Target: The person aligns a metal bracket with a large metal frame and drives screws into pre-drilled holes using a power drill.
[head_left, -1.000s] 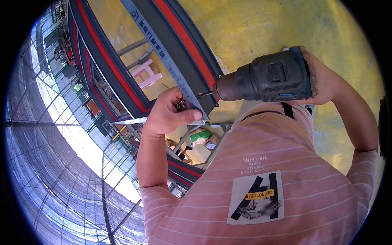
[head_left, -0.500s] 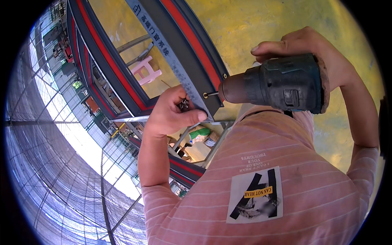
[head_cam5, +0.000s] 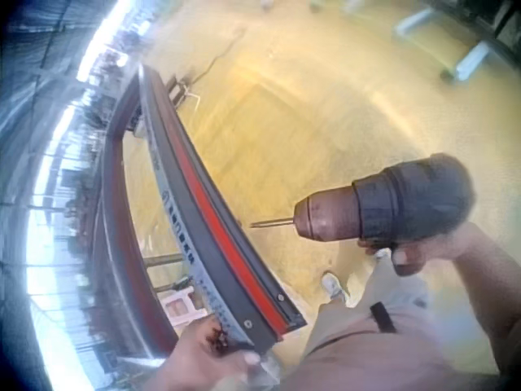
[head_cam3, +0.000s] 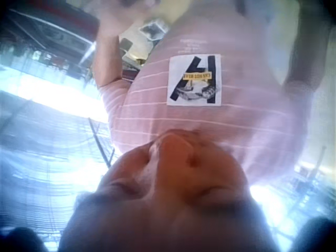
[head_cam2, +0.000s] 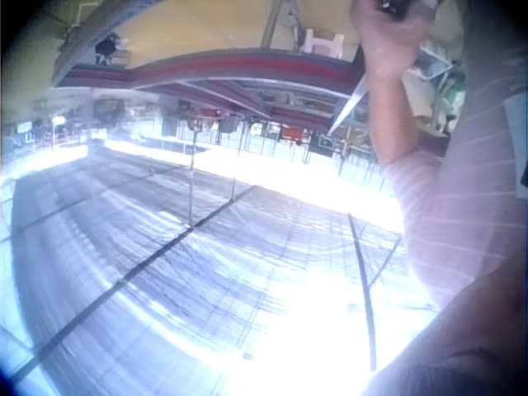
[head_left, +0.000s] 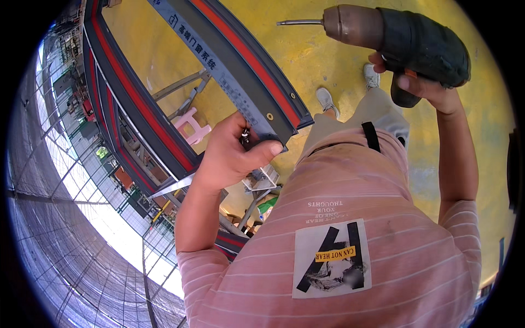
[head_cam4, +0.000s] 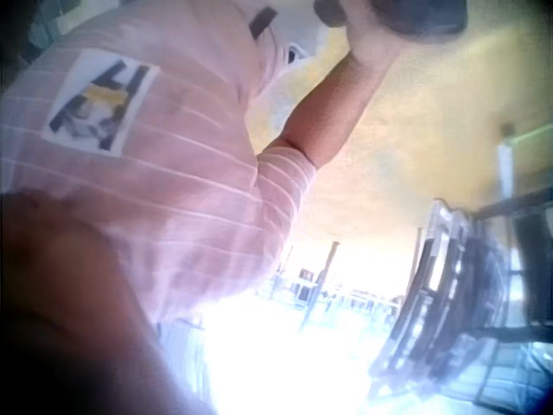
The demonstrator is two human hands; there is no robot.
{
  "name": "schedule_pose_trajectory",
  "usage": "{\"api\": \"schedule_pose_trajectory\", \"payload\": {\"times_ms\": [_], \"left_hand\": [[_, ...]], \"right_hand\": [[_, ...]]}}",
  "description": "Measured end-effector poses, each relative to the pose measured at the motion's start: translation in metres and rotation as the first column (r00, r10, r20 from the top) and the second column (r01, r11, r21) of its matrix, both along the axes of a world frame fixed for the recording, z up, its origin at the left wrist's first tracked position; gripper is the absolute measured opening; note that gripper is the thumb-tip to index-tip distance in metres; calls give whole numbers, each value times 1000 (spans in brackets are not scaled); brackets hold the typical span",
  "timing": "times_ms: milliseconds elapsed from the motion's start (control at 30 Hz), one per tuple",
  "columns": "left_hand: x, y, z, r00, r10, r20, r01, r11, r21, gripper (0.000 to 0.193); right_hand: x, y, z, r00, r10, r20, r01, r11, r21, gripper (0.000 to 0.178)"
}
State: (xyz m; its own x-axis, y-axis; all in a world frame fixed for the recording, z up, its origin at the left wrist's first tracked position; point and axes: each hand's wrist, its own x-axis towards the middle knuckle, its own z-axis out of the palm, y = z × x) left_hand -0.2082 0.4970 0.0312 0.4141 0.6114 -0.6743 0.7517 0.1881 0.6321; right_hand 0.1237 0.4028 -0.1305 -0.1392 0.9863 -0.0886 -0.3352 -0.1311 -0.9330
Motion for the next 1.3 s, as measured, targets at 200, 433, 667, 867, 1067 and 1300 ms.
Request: {"api": "schedule_pose_trajectory", "payload": {"times_ms": [200, 433, 667, 867, 1067, 1300], "left_hand": [[19, 8, -3, 999, -36, 39, 38, 998, -55, 42], [-4, 17, -21, 944, 10, 329, 60, 977, -202, 35], [-4, 21, -22, 918, -90, 385, 166, 972, -167, 26], [-17, 32, -29, 873, -81, 480, 156, 981, -117, 18], [-12, 30, -34, 876, -30, 482, 122, 979, -160, 16], [-9, 34, -37, 890, 19, 456, 80, 977, -198, 20]], "right_hand": [[-105, -106, 1, 837, -468, -283, 436, 883, -171, 63], [-264, -159, 2, 641, -737, -215, 730, 672, -127, 57], [-344, -140, 18, 546, -800, -248, 793, 589, -154, 42], [-363, -123, 16, 465, -823, -325, 831, 533, -160, 38], [-366, -118, 11, 443, -826, -348, 837, 520, -169, 40], [-325, -139, 14, 476, -836, 271, 802, 540, 256, 40]]}}
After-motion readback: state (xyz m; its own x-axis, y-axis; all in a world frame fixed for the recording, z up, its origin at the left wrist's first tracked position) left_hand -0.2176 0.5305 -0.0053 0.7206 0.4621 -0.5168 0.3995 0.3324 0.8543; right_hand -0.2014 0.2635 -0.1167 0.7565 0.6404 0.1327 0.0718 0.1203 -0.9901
